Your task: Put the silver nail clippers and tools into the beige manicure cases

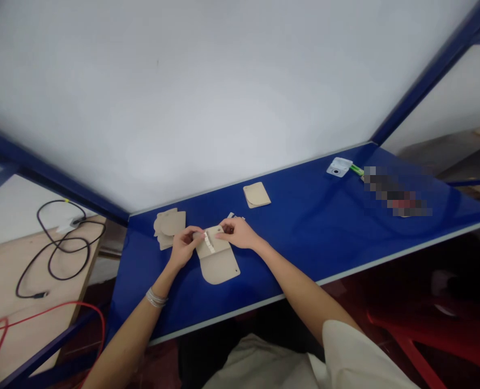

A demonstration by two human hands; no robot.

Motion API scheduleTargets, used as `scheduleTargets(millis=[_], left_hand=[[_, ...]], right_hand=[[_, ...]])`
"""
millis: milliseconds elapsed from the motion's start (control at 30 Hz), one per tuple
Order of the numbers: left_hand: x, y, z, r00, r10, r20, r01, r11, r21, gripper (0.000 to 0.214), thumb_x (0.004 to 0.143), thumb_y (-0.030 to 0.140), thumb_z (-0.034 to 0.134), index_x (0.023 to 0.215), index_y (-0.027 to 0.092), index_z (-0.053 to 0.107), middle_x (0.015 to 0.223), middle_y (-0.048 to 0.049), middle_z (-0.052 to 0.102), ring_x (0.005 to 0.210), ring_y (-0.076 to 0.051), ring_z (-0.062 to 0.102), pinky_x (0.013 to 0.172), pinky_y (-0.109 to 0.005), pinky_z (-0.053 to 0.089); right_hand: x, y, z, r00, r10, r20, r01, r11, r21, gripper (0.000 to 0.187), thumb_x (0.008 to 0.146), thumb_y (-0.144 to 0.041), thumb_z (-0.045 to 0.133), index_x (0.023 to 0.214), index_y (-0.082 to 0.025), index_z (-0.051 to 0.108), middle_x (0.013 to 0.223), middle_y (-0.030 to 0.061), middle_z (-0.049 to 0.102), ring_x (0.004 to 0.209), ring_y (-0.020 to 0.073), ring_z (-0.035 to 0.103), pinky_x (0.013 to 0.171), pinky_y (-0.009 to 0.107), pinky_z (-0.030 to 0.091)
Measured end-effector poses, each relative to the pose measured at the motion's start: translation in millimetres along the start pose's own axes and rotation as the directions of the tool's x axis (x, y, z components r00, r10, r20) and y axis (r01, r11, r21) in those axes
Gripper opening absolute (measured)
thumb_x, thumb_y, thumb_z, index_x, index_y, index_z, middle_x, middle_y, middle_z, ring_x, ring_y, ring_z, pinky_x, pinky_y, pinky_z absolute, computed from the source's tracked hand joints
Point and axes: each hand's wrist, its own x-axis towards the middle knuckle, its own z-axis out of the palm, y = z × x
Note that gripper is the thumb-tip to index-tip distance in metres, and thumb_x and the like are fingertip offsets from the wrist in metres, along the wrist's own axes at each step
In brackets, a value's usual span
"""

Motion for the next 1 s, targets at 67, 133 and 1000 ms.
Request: scheduleTargets(millis=[67, 133, 1000], left_hand=[[-0.1, -0.7, 0.0, 1.000, -0.002, 0.003, 0.002, 1.000, -0.004, 0.020, 0.074, 0.031, 0.072, 0.083, 0.014, 0.067, 0.076, -0.0038, 0.064, 0.064, -0.011, 0.052, 0.058, -0.022, 0.040], [-0.3, -0.5, 0.1, 1.000, 0.000, 0.007, 0.000, 1.000, -0.005, 0.019, 0.075, 0.030, 0.072, 0.084, 0.014, 0.067, 0.076, -0.0037, 0.064, 0.065, -0.011, 0.052, 0.059, -0.022, 0.041], [-4.6, 6.6, 6.3, 0.994, 0.107, 0.010, -0.108, 0.988, 0.113, 0.021, 0.078, 0.027, 0.068, 0.094, 0.016, 0.061, 0.087, -0.0054, 0.062, 0.074, -0.014, 0.056, 0.066, -0.026, 0.044]], right_hand=[[0.1, 1.2, 0.1, 1.000, 0.000, -0.001, 0.000, 1.000, -0.002, 0.032, 0.068, -0.042, 0.075, 0.079, -0.014, 0.066, 0.066, 0.0002, 0.061, 0.059, 0.0114, 0.053, 0.055, 0.023, 0.041], [0.4, 2.1, 0.2, 1.000, 0.000, -0.002, 0.000, 1.000, -0.004, 0.032, 0.068, -0.043, 0.074, 0.079, -0.014, 0.065, 0.066, 0.0000, 0.060, 0.059, 0.0112, 0.052, 0.055, 0.023, 0.041], [0.5, 1.0, 8.1, 0.992, -0.005, -0.128, -0.021, 0.979, -0.202, 0.027, 0.074, -0.043, 0.069, 0.079, -0.017, 0.066, 0.064, 0.0010, 0.059, 0.056, 0.0127, 0.052, 0.053, 0.026, 0.041]])
